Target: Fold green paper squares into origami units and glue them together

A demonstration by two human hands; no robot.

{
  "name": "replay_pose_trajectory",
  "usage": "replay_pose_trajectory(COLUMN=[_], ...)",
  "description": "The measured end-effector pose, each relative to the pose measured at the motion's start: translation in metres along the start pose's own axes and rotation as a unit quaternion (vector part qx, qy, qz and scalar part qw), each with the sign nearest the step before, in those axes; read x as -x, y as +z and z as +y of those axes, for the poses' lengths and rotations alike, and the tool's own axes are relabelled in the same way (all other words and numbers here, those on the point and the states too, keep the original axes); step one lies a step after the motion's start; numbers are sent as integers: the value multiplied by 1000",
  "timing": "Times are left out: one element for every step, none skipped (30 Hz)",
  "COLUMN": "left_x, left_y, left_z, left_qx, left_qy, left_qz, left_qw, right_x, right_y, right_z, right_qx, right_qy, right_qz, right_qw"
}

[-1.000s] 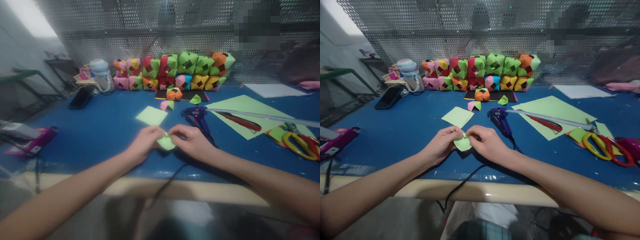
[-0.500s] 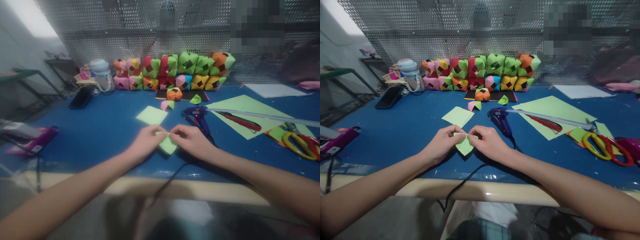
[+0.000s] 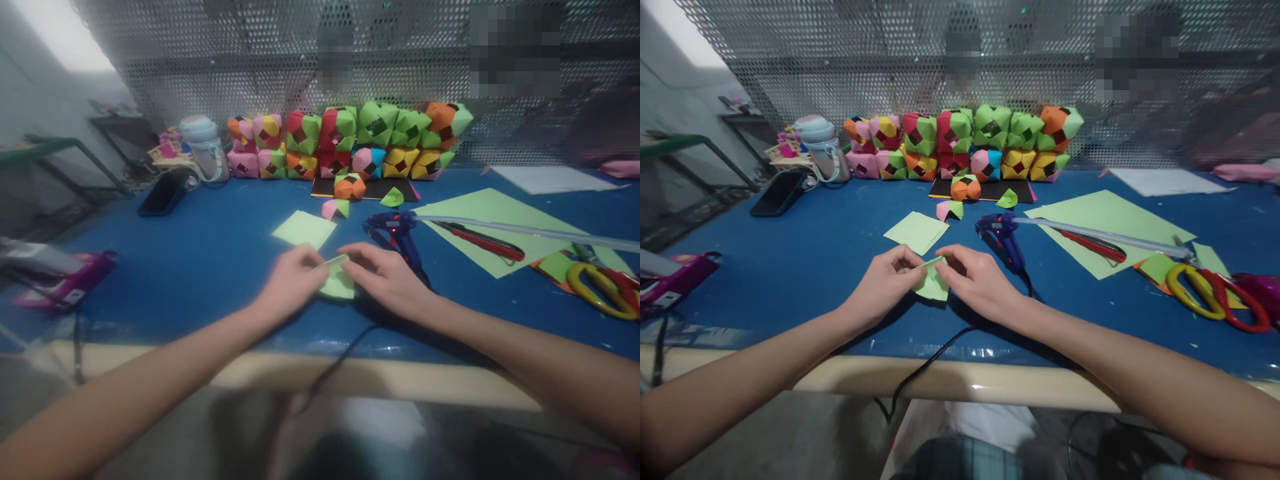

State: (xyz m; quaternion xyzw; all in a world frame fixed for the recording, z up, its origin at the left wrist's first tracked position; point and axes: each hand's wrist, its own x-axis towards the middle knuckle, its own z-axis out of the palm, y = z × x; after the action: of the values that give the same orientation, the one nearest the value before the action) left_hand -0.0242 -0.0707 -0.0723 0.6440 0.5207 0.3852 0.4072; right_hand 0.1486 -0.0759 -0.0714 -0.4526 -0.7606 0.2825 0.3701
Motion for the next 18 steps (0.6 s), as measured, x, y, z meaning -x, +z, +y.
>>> replay_pose_trajectory(left_x=[0,0,0,0,0,0,0,0,0,0,-1,-2,-2,-3,-4,-4,-5,-5], left_y=[0,0,1,1,1,1,1,1,1,1,1,1,1,0,0,0,0,0], left_z=[0,0,0,1,1,2,2,2,2,1,0,-1,-2,-4,-5,-6,-6,-7], left_qx=[6,13,20,28,34,40,42,42,39,37,37,38,41,44,45,46,46,47], left_qy=[-5,-9,-10,-10,-10,-9,-9,-10,-12,-14,-16,-17,-17,-17,-19,-22,-27,-31], left_qz=[3,1,-4,-13,-23,-33,-42,-47,-46,-42,-35,-26,-17,-9,-4,-2,-1,-3], left_qw=[1000,1000,1000,999,999,999,998,998,998,998,999,999,999,999,999,999,999,998], right_x=[0,-1,-1,-2,-2,-2,-2,-2,-2,-1,-1,-1,0,0,0,0,0,0], right_y=[0,1,1,1,1,1,1,0,0,0,0,0,1,1,2,2,3,3], right_z=[0,1,2,2,3,3,3,3,3,2,2,2,2,2,2,2,3,3], right_qx=[-5,-8,-7,-2,3,9,15,19,21,18,12,5,0,-1,3,12,23,34], right_qy=[10,15,15,11,4,-5,-14,-21,-23,-20,-13,-2,9,18,24,27,27,25], right_qz=[10,17,23,28,32,34,35,35,32,27,21,12,3,-6,-12,-14,-13,-10], right_qw=[1000,1000,1000,1000,999,999,999,999,999,999,1000,1000,1000,1000,1000,999,999,999])
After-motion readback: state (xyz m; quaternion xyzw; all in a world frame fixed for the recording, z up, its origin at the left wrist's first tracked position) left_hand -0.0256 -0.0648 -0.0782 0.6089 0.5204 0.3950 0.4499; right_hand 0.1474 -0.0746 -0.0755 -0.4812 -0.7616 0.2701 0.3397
